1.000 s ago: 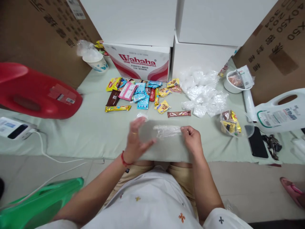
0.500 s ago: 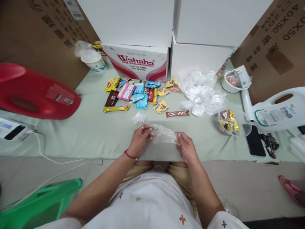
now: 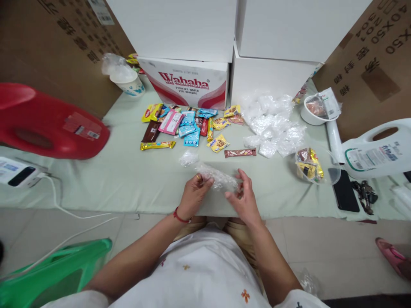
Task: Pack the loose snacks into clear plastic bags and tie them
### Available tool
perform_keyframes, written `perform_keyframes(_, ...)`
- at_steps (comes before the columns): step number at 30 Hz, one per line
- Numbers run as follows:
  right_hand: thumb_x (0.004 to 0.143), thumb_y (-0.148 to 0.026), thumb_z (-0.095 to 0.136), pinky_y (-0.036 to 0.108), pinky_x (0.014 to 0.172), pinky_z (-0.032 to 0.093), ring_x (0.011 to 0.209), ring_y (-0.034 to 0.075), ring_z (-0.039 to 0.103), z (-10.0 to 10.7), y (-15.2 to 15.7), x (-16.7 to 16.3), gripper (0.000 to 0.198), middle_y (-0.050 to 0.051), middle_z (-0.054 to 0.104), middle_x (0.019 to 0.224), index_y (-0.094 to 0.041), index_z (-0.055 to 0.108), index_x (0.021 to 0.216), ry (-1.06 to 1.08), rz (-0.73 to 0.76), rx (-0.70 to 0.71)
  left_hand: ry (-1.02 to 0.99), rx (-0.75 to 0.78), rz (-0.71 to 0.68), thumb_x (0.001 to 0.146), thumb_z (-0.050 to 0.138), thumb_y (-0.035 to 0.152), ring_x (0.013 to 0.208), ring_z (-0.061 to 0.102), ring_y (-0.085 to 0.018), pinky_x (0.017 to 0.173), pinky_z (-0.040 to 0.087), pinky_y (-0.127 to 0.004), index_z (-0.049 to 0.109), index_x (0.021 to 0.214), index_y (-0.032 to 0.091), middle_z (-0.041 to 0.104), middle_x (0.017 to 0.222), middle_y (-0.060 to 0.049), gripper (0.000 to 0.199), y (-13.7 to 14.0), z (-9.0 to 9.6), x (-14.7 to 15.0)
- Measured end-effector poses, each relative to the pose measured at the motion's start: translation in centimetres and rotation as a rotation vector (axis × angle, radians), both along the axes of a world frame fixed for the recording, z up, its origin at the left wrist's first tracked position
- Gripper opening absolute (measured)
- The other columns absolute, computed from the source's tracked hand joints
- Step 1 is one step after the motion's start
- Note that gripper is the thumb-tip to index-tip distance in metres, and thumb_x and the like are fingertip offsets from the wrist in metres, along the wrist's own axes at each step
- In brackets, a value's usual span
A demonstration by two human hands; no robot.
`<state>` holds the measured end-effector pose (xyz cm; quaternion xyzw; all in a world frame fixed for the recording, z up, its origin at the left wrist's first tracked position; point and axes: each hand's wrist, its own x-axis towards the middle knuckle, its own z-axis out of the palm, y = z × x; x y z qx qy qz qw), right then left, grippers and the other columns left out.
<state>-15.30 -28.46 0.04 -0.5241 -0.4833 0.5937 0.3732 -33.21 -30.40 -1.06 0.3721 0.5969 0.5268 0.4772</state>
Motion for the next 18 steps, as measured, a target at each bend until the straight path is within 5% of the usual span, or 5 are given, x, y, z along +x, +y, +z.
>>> perform_keyframes(2,0.072,-0.053,0.087,0.039,0.097,0.053,0.121,0.026,0.056,-0.3,0.0,0.2,0.052,0.009,0.056,0.139,-0.03,0.073,0.116,-0.163,0.014,0.194,-0.025,-0.021,-0.068,0.082,0.073,0.054,0.07,0.048,-0.012,0.066,0.041,-0.024,0.054,0.075,0.02,0.053,0.074,0.003,0.04,-0.2,0.2,-0.1)
perform_keyframes(5,0.087,-0.051,0.073,0.044,0.105,0.047,0.123,0.027,0.057,-0.6,0.7,0.9,0.026,0.01,0.063,0.13,-0.026,0.076,0.09,-0.185,-0.111,0.271,-0.062,-0.07,-0.121,0.081,0.074,0.057,0.068,0.047,-0.012,0.065,0.039,-0.024,0.053,0.076,0.02,0.054,0.071,0.004,0.043,-0.6,0.5,-0.9)
perform_keyframes(10,0.077,-0.052,0.082,0.032,0.074,0.056,0.085,0.017,0.065,-0.1,3.1,3.0,0.032,0.005,0.071,0.11,-0.023,0.069,0.084,0.123,-0.274,0.029,-0.093,-0.162,-0.29,0.076,0.081,0.05,0.066,0.051,-0.01,0.065,0.041,-0.023,0.054,0.067,0.018,0.059,0.07,0.002,0.043,-1.1,1.9,-4.6)
perform_keyframes(13,0.067,-0.052,0.088,0.022,0.045,0.039,0.052,0.009,0.049,0.8,4.1,4.3,0.039,-0.001,0.065,0.074,-0.022,0.068,0.084,0.123,-0.304,-0.092,-0.167,-0.187,-0.276,0.069,0.087,0.045,0.067,0.058,-0.011,0.066,0.046,-0.024,0.054,0.07,0.018,0.066,0.082,0.0,0.043,-1.1,2.7,-6.8)
perform_keyframes(18,0.066,-0.053,0.089,0.021,0.037,0.018,0.04,0.005,0.032,2.1,4.8,6.0,0.042,-0.006,0.05,0.052,-0.018,0.071,0.081,-0.009,0.001,-0.169,0.06,-0.201,-0.278,0.071,0.084,0.043,0.067,0.061,-0.015,0.063,0.046,-0.025,0.063,0.086,0.019,0.065,0.073,0.0,0.035,-0.6,2.9,-10.1)
